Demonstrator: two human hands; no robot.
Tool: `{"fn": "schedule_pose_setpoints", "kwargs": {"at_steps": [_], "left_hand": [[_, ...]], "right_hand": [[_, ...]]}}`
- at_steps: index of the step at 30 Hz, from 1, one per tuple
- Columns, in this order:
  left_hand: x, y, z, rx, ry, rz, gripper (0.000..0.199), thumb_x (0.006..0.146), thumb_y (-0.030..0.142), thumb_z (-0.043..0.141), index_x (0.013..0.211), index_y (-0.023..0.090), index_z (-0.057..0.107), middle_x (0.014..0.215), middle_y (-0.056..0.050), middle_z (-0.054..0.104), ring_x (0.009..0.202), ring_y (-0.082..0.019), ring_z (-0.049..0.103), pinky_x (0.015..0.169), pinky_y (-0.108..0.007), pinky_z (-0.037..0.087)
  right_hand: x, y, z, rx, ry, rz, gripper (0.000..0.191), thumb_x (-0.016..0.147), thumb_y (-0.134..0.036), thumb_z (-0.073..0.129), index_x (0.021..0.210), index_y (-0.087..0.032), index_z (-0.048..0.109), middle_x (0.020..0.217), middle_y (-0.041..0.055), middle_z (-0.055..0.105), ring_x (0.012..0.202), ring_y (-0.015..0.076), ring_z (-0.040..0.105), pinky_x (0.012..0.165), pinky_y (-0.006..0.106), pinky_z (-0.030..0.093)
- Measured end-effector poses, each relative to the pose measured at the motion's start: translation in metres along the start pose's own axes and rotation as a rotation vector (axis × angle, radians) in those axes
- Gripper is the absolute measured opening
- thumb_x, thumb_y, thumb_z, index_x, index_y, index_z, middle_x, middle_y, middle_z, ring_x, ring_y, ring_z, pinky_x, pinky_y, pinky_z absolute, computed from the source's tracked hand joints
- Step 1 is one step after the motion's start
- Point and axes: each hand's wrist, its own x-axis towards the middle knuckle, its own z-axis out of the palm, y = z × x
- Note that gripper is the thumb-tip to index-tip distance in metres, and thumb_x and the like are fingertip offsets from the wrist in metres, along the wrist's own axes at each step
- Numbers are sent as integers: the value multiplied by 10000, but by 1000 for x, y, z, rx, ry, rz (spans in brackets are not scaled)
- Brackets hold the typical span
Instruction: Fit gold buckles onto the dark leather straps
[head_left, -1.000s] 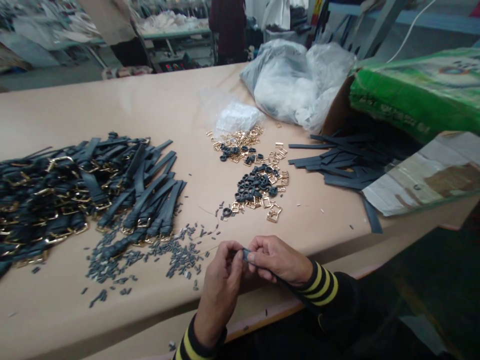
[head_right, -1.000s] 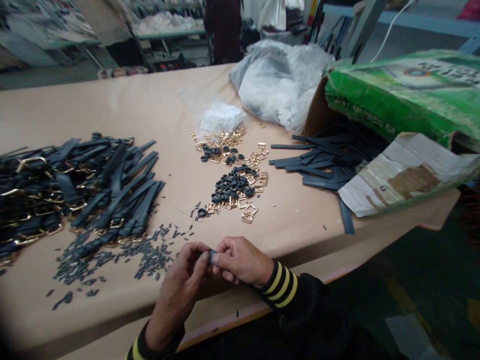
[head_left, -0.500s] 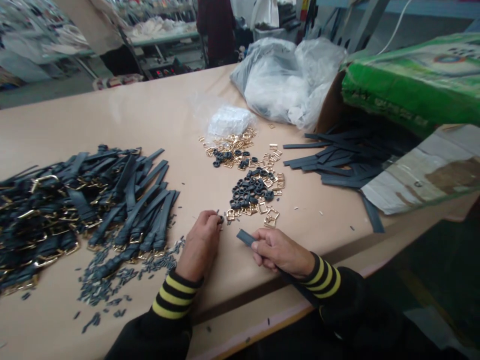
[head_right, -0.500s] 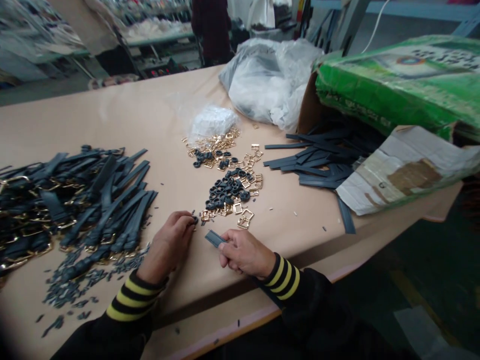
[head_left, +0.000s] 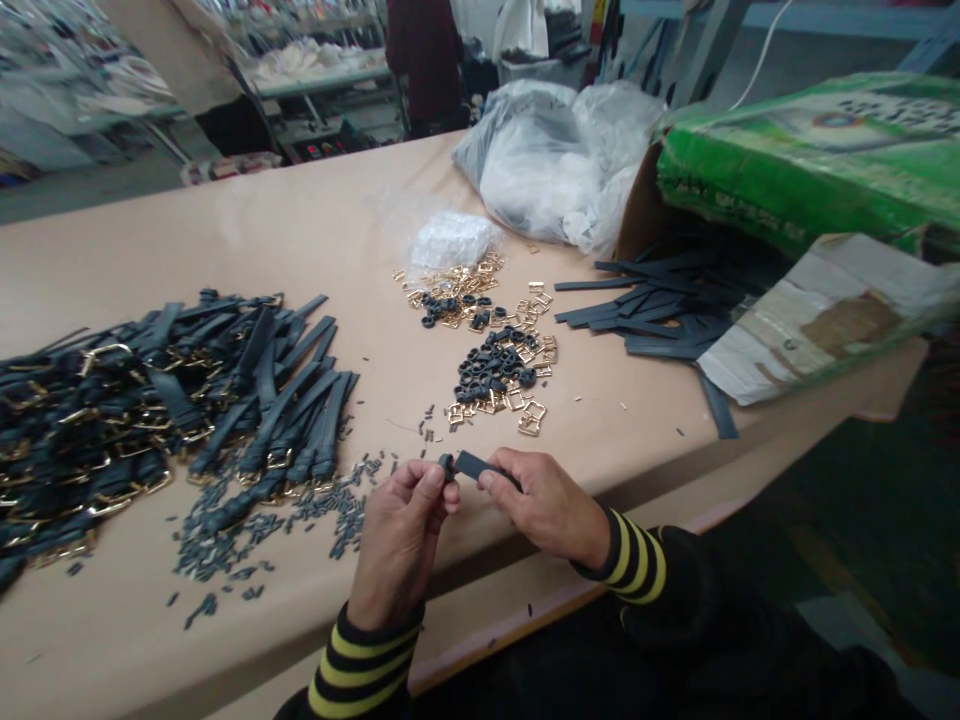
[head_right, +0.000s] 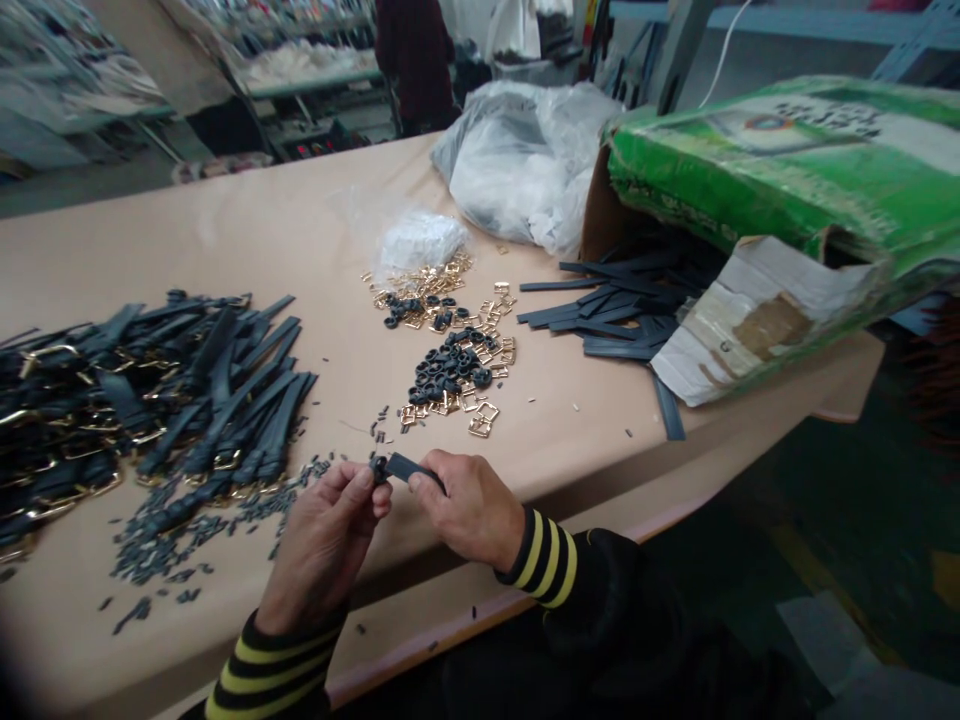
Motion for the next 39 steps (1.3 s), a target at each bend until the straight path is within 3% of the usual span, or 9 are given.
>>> {"fn": "schedule_pose_setpoints", "kwargs": {"at_steps": [3,8,14,17,21,26,29,34,39], "left_hand": [[-5,-2,3,140,19,91,159,716,275,653,715,140,570,582,20,608,547,-67,543,558,-165,447],[-13,0,9,363,35,196,139,709,246,649,746,149,558,586,10,645,534,-104,593,567,-220,488],[-21,-8,9,206,-96,44,231,677,266,675,785,166,497,583,-9,666,539,-144,632,537,-242,494],[-21,-15,5,126,-99,31,210,688,255,672,787,161,513,593,-8,664,531,-116,610,509,-202,463],[-19,-22,4,150,-101,41,184,715,264,654,808,159,535,563,9,646,480,-86,558,474,-179,434],[-19,-24,10,230,-27,112,166,733,258,641,844,145,589,727,-25,681,578,-94,578,557,-203,472],[-22,-26,17,304,70,186,194,762,283,604,907,154,598,843,-45,686,588,-97,571,552,-213,477],[-25,-42,22,649,310,449,250,815,279,528,1044,184,562,897,-48,661,733,-139,626,719,-291,506],[-19,-54,17,889,436,795,226,804,192,545,1028,167,559,960,-71,669,824,-150,645,737,-281,517]], "right_hand": [[-1,0,-1,-59,-5,-40,223,843,-232,428,642,-145,472,557,-36,410,526,74,368,513,211,258],[-3,1,-14,56,-214,-16,186,830,-190,425,718,-119,554,551,-35,441,502,65,385,487,192,273],[1,8,-31,256,-541,24,171,824,-187,424,732,-105,543,517,-57,402,449,43,349,455,164,292],[4,15,-31,336,-600,10,171,825,-206,432,760,-94,544,528,-55,406,453,41,348,454,162,292],[1,20,-22,316,-458,14,200,841,-224,428,762,-89,554,542,-44,411,465,45,347,450,166,274],[-9,19,-9,514,-368,15,279,874,-299,400,806,-87,569,549,-35,415,443,47,320,426,175,255],[-10,17,-1,499,-246,10,273,882,-295,390,766,-105,547,504,-53,371,430,50,305,430,179,254],[-9,11,8,294,-42,30,235,879,-251,399,757,-113,544,531,-49,386,473,57,343,483,185,283],[-11,8,13,214,35,23,234,877,-233,396,760,-118,563,528,-47,409,494,66,384,514,193,296]]}}
